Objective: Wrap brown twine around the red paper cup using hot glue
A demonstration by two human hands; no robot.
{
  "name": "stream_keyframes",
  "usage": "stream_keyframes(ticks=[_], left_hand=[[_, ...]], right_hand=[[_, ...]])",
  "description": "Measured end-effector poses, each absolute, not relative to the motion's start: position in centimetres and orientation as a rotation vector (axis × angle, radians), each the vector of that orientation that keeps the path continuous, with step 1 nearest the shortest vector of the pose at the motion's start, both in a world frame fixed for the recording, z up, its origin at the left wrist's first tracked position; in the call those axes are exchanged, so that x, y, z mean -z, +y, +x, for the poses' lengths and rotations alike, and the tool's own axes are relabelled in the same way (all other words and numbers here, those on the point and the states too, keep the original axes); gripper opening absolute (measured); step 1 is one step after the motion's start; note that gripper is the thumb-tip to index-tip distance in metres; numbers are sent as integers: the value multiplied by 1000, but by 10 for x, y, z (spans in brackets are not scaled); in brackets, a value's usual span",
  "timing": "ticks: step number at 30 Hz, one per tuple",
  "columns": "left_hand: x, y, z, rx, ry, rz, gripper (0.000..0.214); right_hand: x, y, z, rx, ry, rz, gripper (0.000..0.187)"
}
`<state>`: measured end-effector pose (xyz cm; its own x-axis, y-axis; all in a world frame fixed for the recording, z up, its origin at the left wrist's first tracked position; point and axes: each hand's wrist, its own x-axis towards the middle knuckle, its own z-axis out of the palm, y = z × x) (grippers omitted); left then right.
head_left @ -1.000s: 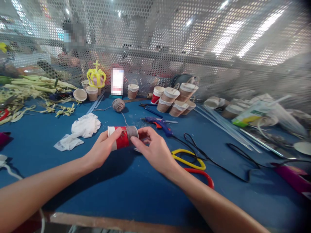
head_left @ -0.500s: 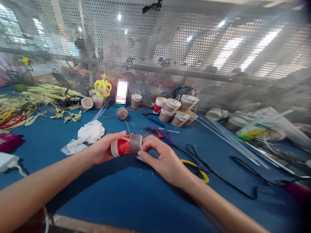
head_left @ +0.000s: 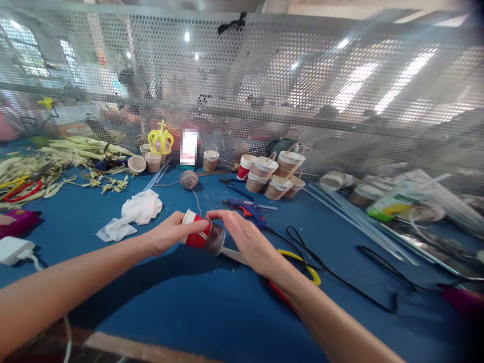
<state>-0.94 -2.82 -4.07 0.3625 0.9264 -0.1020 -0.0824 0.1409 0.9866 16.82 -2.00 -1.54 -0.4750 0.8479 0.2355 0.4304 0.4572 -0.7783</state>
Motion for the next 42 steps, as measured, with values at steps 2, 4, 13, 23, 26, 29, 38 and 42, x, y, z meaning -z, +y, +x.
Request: stream_keyframes(ticks=[2, 4, 13, 23, 26, 29, 38, 42], left_hand=[[44, -27, -9, -890, 921, 1205, 32], [48, -26, -7, -900, 938, 1201, 31], [60, -24, -6, -981, 1048, 1093, 30], [58, -27, -15, -956, 1121, 1192, 38], [58, -26, -16, -959, 1154, 1223, 40], [57, -26, -17, -970, 1158, 1223, 41], [60, -23, -17, -901, 1164, 1266, 41], [59, -24, -17, -887, 1225, 1389, 41]], right_hand=[[15, -23, 164, -930, -2073, -1031, 48], [14, -25, 160, -1039, -2073, -983, 51], [7, -9, 157, -956, -2125, -922, 47], [25, 64, 239, -218, -2003, -1951, 15], [40, 71, 239, -301, -2046, -2017, 9], [46, 72, 233, -367, -2021, -2012, 3], [3, 22, 226, -832, -1705, -1567, 35], [-3, -9, 217, -940, -1783, -1575, 26]])
